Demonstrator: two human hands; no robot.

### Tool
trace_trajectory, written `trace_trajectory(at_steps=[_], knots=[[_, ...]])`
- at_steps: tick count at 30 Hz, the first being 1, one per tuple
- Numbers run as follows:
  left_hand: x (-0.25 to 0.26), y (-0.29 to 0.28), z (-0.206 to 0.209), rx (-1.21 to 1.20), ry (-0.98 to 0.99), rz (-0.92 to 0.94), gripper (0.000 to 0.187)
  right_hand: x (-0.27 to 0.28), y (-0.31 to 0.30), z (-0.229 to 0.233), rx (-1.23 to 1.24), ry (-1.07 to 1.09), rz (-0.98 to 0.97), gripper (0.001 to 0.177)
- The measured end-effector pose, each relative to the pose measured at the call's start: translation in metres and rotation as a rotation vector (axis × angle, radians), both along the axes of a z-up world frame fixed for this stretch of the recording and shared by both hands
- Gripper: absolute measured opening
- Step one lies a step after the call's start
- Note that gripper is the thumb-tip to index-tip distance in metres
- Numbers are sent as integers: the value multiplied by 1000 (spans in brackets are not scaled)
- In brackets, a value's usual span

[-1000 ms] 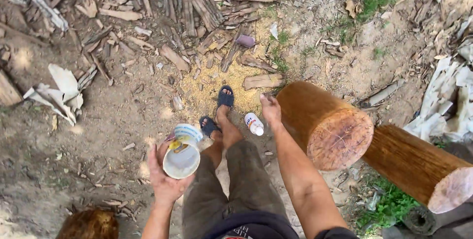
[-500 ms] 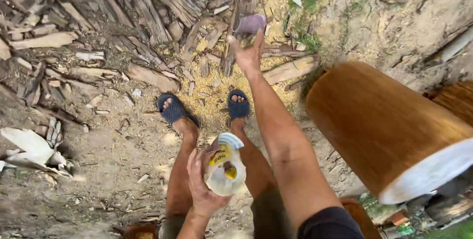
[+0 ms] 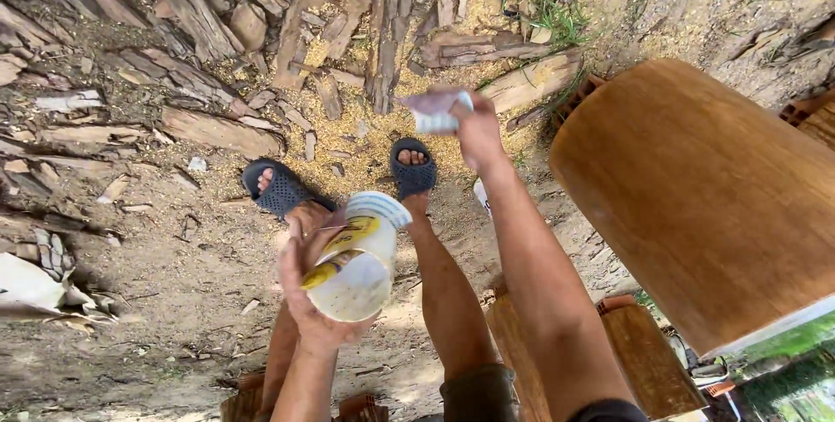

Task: The person holds a cup of wood stain in one hand and a brush in the other, brushing stain onto the sides and tops of large wooden log stumps. They move between several stumps to coat them, then carry a small electric fan into a cluttered workshop area.

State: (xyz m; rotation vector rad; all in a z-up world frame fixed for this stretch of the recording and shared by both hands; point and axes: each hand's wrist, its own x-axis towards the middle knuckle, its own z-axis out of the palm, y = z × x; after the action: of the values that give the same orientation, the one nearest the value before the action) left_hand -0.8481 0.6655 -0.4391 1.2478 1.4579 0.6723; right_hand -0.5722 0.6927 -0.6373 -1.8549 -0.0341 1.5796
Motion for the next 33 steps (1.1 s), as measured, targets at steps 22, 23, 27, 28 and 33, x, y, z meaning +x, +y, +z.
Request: trace_trajectory(at_steps=[22, 23, 27, 28, 33], knots=[[12, -17, -9, -215, -540, -215, 111, 73, -166, 64, -729, -226, 633, 87], [11, -15, -9, -184, -481, -233, 111, 86, -194, 45, -975, -371, 736, 98], [7, -16, -10, -224, -451, -171, 105, 120, -295, -10, -974, 95, 182, 103], [5, -10, -10, -156, -394, -224, 107, 124, -315, -18, -1042, -11, 369, 114], [6, 1, -8, 58, -113, -335, 111, 107, -351, -23, -1033, -187, 497, 121]])
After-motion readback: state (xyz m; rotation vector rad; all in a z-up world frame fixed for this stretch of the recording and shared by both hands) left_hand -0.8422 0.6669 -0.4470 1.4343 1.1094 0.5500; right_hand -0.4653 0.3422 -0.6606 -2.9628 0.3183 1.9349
